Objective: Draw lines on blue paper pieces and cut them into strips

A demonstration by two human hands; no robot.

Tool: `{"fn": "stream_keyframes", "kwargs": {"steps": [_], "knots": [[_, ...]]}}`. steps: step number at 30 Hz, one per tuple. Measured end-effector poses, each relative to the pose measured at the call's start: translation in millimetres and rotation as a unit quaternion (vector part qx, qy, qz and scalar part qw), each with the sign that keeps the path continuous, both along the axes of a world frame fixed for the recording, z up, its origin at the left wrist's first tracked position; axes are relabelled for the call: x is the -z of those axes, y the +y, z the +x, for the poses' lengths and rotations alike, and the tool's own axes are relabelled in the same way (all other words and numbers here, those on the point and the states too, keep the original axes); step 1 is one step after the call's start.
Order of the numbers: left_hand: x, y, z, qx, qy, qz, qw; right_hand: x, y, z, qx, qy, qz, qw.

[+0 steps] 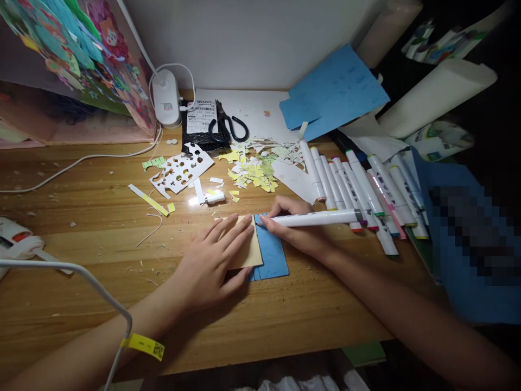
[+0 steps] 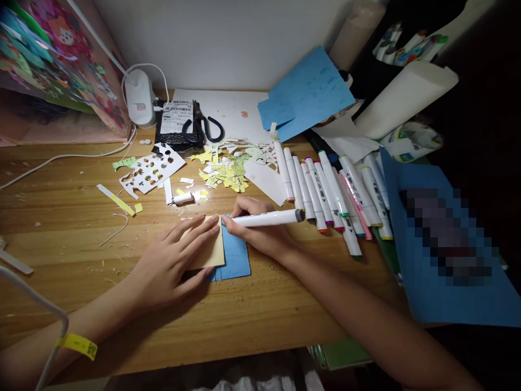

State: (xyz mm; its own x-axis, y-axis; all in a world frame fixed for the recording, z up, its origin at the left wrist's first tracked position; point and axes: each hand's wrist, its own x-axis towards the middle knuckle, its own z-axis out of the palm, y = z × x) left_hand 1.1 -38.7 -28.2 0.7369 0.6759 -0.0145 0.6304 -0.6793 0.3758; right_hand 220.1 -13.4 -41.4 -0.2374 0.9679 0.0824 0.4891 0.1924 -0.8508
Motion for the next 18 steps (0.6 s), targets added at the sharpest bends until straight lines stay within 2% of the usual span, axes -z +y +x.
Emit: {"fn": "stream_keyframes", "kwargs": {"steps": [6, 18], "knots": [[-1.1, 0.5, 0.0, 0.004, 0.015, -0.001, 1.000, -0.8, -0.4, -2.8, 0.020, 0.012, 0.005, 1.000], [2.1, -0.3, 0.0, -0.001, 0.022, 0.009, 1.000, 2.1, 0.6, 1.1, -0.031, -0.037, 0.037, 0.998]]}}
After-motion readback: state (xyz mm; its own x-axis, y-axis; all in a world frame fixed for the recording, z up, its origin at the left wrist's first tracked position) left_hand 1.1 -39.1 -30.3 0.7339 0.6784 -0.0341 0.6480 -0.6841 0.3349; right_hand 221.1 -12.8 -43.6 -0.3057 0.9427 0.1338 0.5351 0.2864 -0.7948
